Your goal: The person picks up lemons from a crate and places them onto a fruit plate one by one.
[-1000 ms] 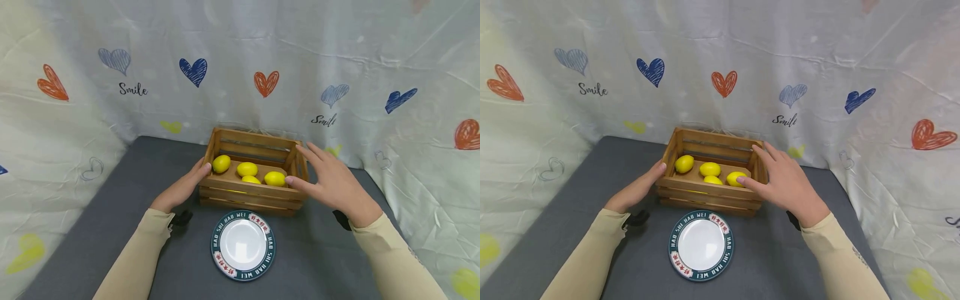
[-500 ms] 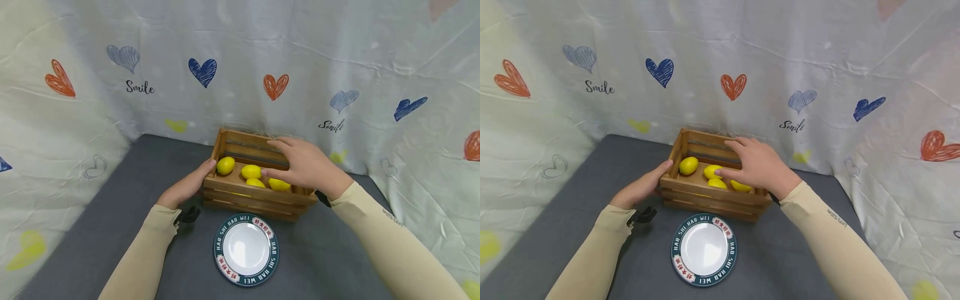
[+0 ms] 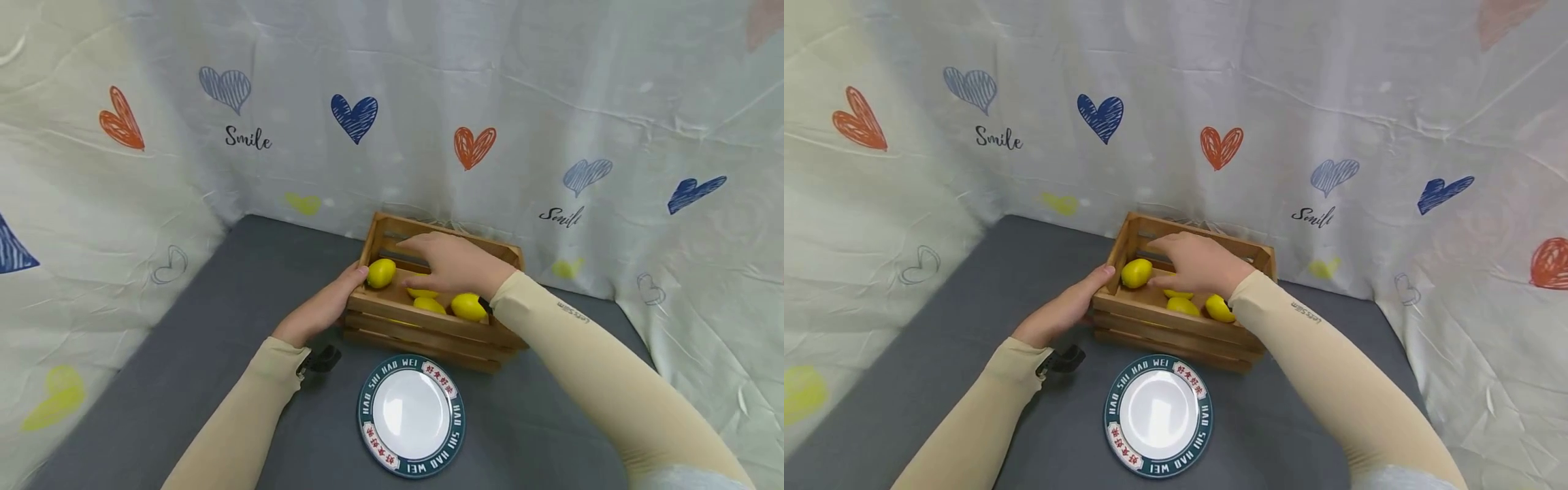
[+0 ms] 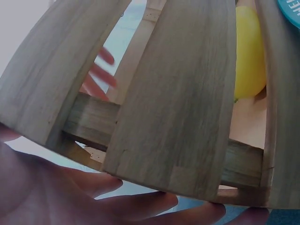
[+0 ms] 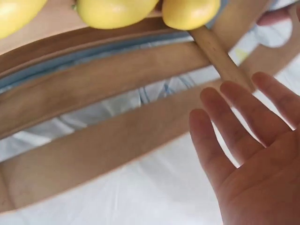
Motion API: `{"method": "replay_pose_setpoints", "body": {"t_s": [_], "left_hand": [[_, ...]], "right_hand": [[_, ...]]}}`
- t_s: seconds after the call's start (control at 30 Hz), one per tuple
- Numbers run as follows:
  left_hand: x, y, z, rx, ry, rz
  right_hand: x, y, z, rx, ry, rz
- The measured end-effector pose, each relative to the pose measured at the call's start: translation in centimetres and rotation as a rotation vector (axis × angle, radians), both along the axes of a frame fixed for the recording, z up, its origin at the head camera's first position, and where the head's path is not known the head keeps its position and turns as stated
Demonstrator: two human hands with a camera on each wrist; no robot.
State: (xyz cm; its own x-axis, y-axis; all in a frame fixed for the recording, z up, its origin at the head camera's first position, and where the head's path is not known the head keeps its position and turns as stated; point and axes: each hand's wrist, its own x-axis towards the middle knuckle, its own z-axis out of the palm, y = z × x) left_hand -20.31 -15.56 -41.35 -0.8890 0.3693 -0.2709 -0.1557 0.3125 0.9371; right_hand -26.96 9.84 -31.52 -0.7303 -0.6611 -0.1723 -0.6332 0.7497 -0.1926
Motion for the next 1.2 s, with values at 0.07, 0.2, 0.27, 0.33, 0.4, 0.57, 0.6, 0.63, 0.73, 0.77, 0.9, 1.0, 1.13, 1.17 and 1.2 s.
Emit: {"method": "replay_pose_setpoints", "body": {"t_s": [0.07, 0.2, 0.27, 0.33, 0.4, 0.57, 0.6, 0.63, 0.73, 0.77, 0.9, 1.0, 1.13, 1.17, 1.2], "left_hand": [[0.0, 0.0, 0.0, 0.016, -0.002, 0.005], [0.1, 0.0, -0.1, 0.05, 0.011, 0.002], [0.1, 0.1, -0.2, 0.06, 0.017, 0.0], [0.2, 0.1, -0.2, 0.066, 0.029, -0.002], [0.1, 0.2, -0.2, 0.077, 0.035, -0.007], [-0.1, 0.1, -0.3, 0.111, 0.037, -0.001], [-0.2, 0.1, -0.4, 0.113, 0.035, 0.002], [-0.2, 0.1, -0.4, 0.115, 0.036, 0.005], [-0.3, 0.0, -0.5, 0.105, 0.043, 0.013], [-0.3, 0.0, -0.6, 0.101, 0.047, 0.016], [-0.4, 0.0, -0.7, 0.097, 0.047, 0.023], [-0.4, 0.0, -0.6, 0.097, 0.023, 0.027], [-0.4, -0.1, -0.6, 0.091, 0.007, 0.019], [-0.3, -0.1, -0.7, 0.09, 0.007, 0.018], [-0.3, -0.2, -0.7, 0.093, 0.009, 0.018]], "right_hand": [[-0.9, -0.8, -0.8, 0.009, -0.011, 0.033], [-2.7, -2.2, -2.3, 0.031, -0.027, 0.076], [-3.4, -2.8, -3.0, 0.045, -0.033, 0.088], [-3.9, -3.2, -3.5, 0.052, -0.042, 0.097], [-4.2, -3.5, -4.0, 0.063, -0.046, 0.105], [-4.8, -4.2, -4.8, 0.078, -0.047, 0.114], [-5.0, -4.4, -4.9, 0.083, -0.048, 0.114], [-5.1, -4.6, -5.0, 0.088, -0.047, 0.116], [-5.3, -5.0, -5.4, 0.11, -0.046, 0.122], [-5.4, -5.0, -5.4, 0.117, -0.046, 0.123], [-5.4, -5.5, -5.2, 0.122, -0.05, 0.131], [-5.4, -5.8, -5.0, 0.125, -0.058, 0.126], [-5.4, -6.2, -5.2, 0.147, -0.057, 0.109], [-5.4, -6.3, -5.4, 0.155, -0.055, 0.109], [-5.4, -6.5, -5.6, 0.164, -0.05, 0.113]]}}
